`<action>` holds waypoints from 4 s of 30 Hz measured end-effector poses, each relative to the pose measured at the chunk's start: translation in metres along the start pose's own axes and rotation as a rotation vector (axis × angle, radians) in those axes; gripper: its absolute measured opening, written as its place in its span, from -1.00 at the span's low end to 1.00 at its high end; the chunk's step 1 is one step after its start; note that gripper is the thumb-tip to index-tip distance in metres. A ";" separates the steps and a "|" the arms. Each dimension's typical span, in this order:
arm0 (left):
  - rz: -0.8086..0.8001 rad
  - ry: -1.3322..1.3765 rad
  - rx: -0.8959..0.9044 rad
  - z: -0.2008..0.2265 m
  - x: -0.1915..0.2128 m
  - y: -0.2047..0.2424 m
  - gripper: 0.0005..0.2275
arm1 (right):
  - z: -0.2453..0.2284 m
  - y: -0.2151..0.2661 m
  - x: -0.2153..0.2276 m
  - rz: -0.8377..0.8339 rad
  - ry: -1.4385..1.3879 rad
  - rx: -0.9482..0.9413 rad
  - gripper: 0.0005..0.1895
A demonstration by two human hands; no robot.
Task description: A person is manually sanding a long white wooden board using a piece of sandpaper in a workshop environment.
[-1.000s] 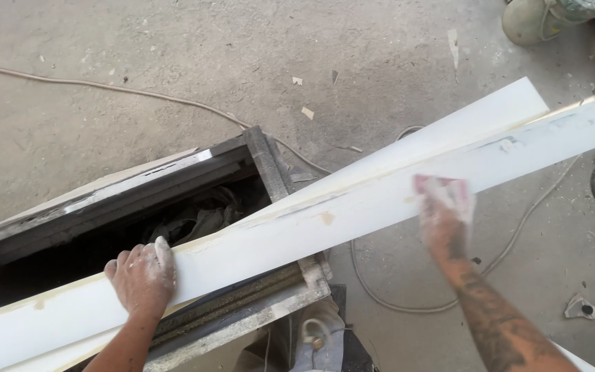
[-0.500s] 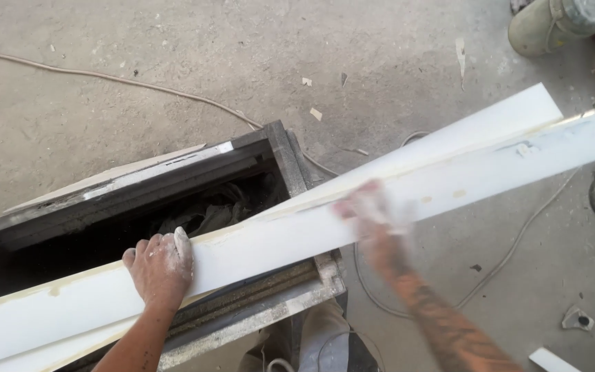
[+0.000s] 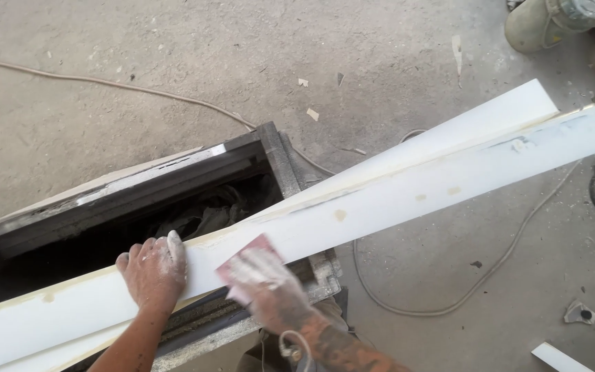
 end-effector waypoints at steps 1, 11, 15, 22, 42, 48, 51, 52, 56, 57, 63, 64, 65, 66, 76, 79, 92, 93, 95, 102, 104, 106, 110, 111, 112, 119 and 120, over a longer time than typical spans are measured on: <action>-0.008 -0.003 -0.006 0.001 0.001 0.003 -0.37 | 0.029 0.014 0.031 -0.002 -0.002 -0.010 -0.62; 0.032 -0.015 0.001 0.003 0.003 0.000 -0.37 | 0.155 0.064 0.171 0.496 0.553 -0.375 -0.68; -0.005 0.041 0.015 0.005 0.005 0.002 -0.36 | 0.003 0.005 0.076 0.354 0.105 -0.091 -0.80; 0.001 -0.008 0.023 0.006 -0.001 -0.003 -0.33 | 0.061 0.055 0.148 0.010 0.133 0.263 -0.74; -0.061 -0.036 0.121 -0.001 -0.002 0.000 -0.32 | 0.109 0.068 0.209 0.119 -0.072 -0.168 -0.64; -0.003 -0.029 0.100 -0.006 -0.010 -0.003 -0.34 | 0.314 0.249 0.316 0.768 0.482 -0.817 -0.63; -0.003 -0.059 0.094 -0.004 -0.009 -0.004 -0.31 | 0.305 0.194 0.207 0.481 0.779 -0.595 -0.22; -0.004 -0.062 0.093 -0.007 -0.010 -0.003 -0.31 | 0.253 0.156 0.171 0.480 0.777 -0.598 -0.22; -0.003 -0.086 0.090 -0.017 -0.017 -0.009 -0.27 | 0.082 0.047 0.085 0.463 0.214 -0.189 -0.55; -0.001 -0.101 0.070 -0.014 -0.022 -0.010 -0.20 | 0.063 0.038 0.054 0.373 0.127 -0.116 -0.66; 0.019 -0.204 0.122 -0.058 -0.069 -0.029 -0.24 | 0.190 0.100 0.233 0.509 0.047 -0.226 -0.48; 0.024 -0.202 0.126 -0.055 -0.066 -0.030 -0.24 | 0.238 0.122 0.245 0.510 0.046 -0.219 -0.48; 0.023 -0.218 0.128 -0.053 -0.064 -0.029 -0.28 | 0.285 0.151 0.270 0.552 0.253 -0.323 -0.67; 0.022 -0.234 0.130 -0.050 -0.063 -0.028 -0.31 | 0.325 0.183 0.303 0.589 0.461 -0.425 -0.82; -0.114 -0.240 0.204 -0.036 -0.052 -0.022 -0.28 | 0.132 0.077 0.108 0.522 -1.130 -0.692 -0.74; 0.131 -0.059 0.086 -0.030 -0.036 -0.011 -0.31 | 0.107 0.063 0.169 0.186 -0.056 -0.026 -0.85; -0.028 -0.131 0.142 -0.010 -0.013 -0.009 -0.33 | 0.186 0.108 0.164 0.550 0.417 -0.535 -0.60; -0.052 -0.131 0.136 -0.006 -0.011 -0.007 -0.33 | 0.144 0.099 0.135 0.445 0.185 -0.528 -0.46; -0.020 -0.134 0.115 -0.014 -0.022 -0.011 -0.35 | 0.093 0.082 0.084 0.270 0.001 -0.398 -0.59; 0.502 0.613 -0.271 0.030 -0.050 -0.015 -0.56 | 0.003 0.095 0.125 0.151 -1.183 -1.437 -0.63; 0.162 1.128 -0.135 0.106 -0.027 0.046 -0.52 | 0.011 0.111 0.151 0.268 -1.332 -1.353 -0.54; -0.216 1.612 0.004 0.148 0.014 0.113 -0.41 | 0.019 0.120 0.171 0.384 -1.486 -1.264 -0.43; -0.494 1.495 -0.299 0.204 0.062 0.197 -0.62 | 0.026 0.134 0.197 0.384 -1.203 -0.985 -0.29; -0.551 1.549 -0.355 0.214 0.072 0.210 -0.54 | 0.024 0.130 0.206 0.397 -1.223 -0.819 -0.13; -0.537 1.549 -0.352 0.213 0.094 0.219 -0.54 | 0.018 0.128 0.214 0.389 -1.228 -0.809 -0.13; -0.366 1.725 -0.378 0.232 0.100 0.221 -0.57 | 0.045 0.125 0.248 0.131 -0.977 -0.729 -0.72; -0.309 1.705 -0.364 0.238 0.102 0.217 -0.53 | 0.059 0.125 0.254 0.197 -0.991 -0.734 -0.68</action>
Point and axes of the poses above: each hand's wrist, its own y-axis away from the middle knuckle, its own x-axis out of the back of the hand, z = x × y, the point moved 7 cm from there along -y, towards the middle knuckle, and after that the axes turned 1 degree about z, right-handed, at the moved point
